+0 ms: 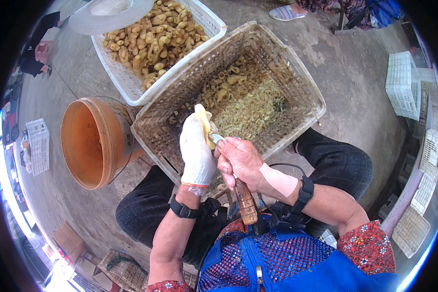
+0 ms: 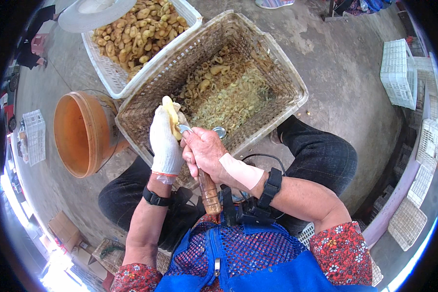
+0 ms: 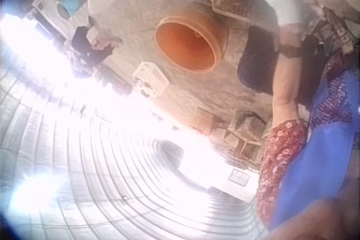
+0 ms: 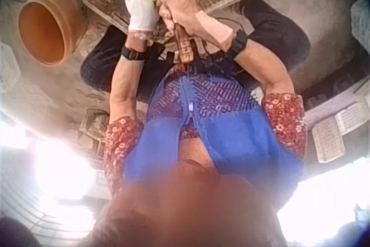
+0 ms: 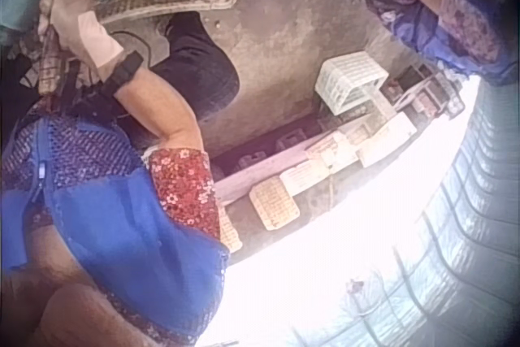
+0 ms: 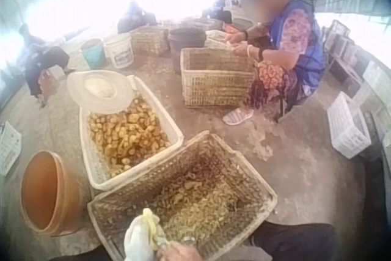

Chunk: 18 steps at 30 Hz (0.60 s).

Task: The person scrapes the skin off a ginger root using a metal tool while holding the root in their gloved left hand.

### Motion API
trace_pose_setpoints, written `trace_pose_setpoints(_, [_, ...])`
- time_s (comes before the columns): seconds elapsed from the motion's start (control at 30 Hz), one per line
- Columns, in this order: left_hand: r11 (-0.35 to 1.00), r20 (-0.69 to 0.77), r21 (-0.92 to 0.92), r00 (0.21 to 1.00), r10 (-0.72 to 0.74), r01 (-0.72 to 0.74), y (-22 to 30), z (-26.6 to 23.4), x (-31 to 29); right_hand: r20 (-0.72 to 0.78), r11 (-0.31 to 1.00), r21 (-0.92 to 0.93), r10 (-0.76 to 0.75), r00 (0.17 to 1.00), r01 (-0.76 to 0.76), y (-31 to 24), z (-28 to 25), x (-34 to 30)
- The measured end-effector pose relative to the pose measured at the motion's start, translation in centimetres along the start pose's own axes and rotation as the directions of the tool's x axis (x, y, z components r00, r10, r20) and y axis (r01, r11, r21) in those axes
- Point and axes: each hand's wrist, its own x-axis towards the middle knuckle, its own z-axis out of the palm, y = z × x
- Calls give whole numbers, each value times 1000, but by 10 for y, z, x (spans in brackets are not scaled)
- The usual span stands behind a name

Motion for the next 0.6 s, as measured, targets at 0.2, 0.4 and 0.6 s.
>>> trace_pose_setpoints(0.2, [999, 12, 26, 999, 29, -30, 2, 3, 2, 38, 999, 35, 29, 999, -30, -5, -5, 0])
trace_pose_setpoints(0.4, [881, 18, -22, 881, -473, 473, 24, 4, 1, 14, 716, -677, -217, 976, 169, -10, -13, 0])
trace_pose_setpoints(0.6, [940, 69, -119, 947, -313, 320, 13, 0, 0, -26, 945, -322, -62, 998, 51, -4, -5, 1])
